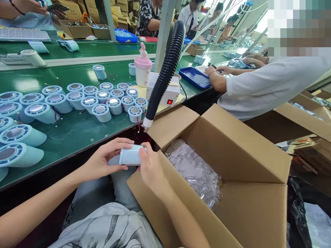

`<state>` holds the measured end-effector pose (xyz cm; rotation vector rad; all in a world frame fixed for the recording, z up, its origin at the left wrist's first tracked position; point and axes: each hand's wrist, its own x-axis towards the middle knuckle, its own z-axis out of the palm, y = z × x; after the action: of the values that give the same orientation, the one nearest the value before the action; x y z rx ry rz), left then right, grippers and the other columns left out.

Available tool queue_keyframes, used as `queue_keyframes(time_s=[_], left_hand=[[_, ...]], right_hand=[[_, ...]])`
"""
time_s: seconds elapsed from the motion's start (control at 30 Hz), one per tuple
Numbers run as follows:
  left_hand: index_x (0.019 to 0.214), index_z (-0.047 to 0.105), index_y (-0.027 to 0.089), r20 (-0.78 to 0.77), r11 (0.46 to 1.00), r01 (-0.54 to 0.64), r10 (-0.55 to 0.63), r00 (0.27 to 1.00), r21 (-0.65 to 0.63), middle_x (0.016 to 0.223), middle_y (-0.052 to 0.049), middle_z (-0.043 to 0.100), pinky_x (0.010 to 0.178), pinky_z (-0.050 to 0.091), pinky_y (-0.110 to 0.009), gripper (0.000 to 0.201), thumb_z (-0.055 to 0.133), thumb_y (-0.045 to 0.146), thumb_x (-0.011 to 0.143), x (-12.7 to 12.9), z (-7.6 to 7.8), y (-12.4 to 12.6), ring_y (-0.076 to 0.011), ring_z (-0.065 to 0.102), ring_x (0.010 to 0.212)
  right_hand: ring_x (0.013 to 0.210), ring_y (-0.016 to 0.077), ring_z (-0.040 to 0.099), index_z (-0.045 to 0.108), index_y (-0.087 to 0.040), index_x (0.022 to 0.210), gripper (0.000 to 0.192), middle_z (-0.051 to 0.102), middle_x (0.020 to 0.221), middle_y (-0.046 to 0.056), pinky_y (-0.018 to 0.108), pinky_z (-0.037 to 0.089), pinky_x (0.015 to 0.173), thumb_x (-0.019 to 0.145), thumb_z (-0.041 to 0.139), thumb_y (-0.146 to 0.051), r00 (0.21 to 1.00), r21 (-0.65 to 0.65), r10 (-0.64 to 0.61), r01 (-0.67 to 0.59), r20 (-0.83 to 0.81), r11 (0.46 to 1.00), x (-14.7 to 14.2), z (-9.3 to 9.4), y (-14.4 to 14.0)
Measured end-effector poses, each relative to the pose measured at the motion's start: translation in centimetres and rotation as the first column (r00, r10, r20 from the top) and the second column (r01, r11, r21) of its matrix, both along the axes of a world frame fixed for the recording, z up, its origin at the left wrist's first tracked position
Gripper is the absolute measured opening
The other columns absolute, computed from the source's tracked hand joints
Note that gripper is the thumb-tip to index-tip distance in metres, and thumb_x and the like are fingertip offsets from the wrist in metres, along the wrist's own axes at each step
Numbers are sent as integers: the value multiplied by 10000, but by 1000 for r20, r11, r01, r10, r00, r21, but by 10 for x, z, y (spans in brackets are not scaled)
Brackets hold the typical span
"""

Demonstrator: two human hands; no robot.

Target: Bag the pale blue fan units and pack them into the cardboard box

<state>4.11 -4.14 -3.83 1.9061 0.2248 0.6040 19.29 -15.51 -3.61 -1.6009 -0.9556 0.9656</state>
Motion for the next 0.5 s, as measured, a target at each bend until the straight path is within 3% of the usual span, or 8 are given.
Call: queue_keyframes(time_s=[0.13,0.27,0.33,0.4,0.43,0.47,0.5], left_hand=[[1215,559,266,32,997,1,1,999,-72,1304,-126,494,938,517,-360,552,745,136,712,-8,8,-6,-257,486,1231],[1227,559,275,-1,995,42,-42,999,-89,1329,-113,501,957,505,-354,596,764,130,686,-13,14,-13,-264,479,1246],[1207,574,273,-35,994,15,-19,999,-109,1334,-97,516,956,502,-332,584,767,128,675,-14,14,-15,-263,496,1232],[1151,596,259,-46,970,-113,105,993,-214,1255,-68,582,877,532,-272,535,770,142,659,-13,12,-13,-232,580,1110],[1116,601,251,-63,931,-180,169,984,-316,1136,-50,640,771,555,-241,494,769,180,656,-12,10,-11,-205,636,965],[1081,604,237,-98,869,-238,217,971,-433,972,-28,680,624,549,-213,447,758,245,661,-10,7,-8,-172,652,774],[1039,607,218,-157,784,-296,252,955,-545,813,-7,678,483,500,-196,405,732,317,667,-7,3,-4,-144,612,601]], right_hand=[[447,105,492,508,-199,992,486,500,584,-36,209,382,404,932,217,-584,995,6,54,-54,-87,999,-2,10,-8],[526,106,522,491,-209,1040,362,539,704,-27,221,433,472,876,440,-527,978,40,111,-105,-175,994,-5,16,-15],[519,115,523,488,-205,1057,396,540,703,-27,232,439,470,819,500,-521,980,40,28,-21,-197,999,7,13,-31],[536,145,553,483,-204,1098,470,567,715,-12,263,460,489,785,493,-554,959,31,-268,271,-91,962,32,6,-70],[569,169,581,472,-206,1135,517,590,744,5,290,481,524,771,495,-572,881,34,-472,472,30,881,47,1,-101],[627,199,616,467,-209,1159,554,618,814,35,324,501,571,762,492,-594,696,54,-690,696,199,716,61,-4,-140],[659,235,636,467,-199,1181,585,635,848,67,371,511,619,767,468,-613,441,60,-810,864,386,499,74,-9,-184]])
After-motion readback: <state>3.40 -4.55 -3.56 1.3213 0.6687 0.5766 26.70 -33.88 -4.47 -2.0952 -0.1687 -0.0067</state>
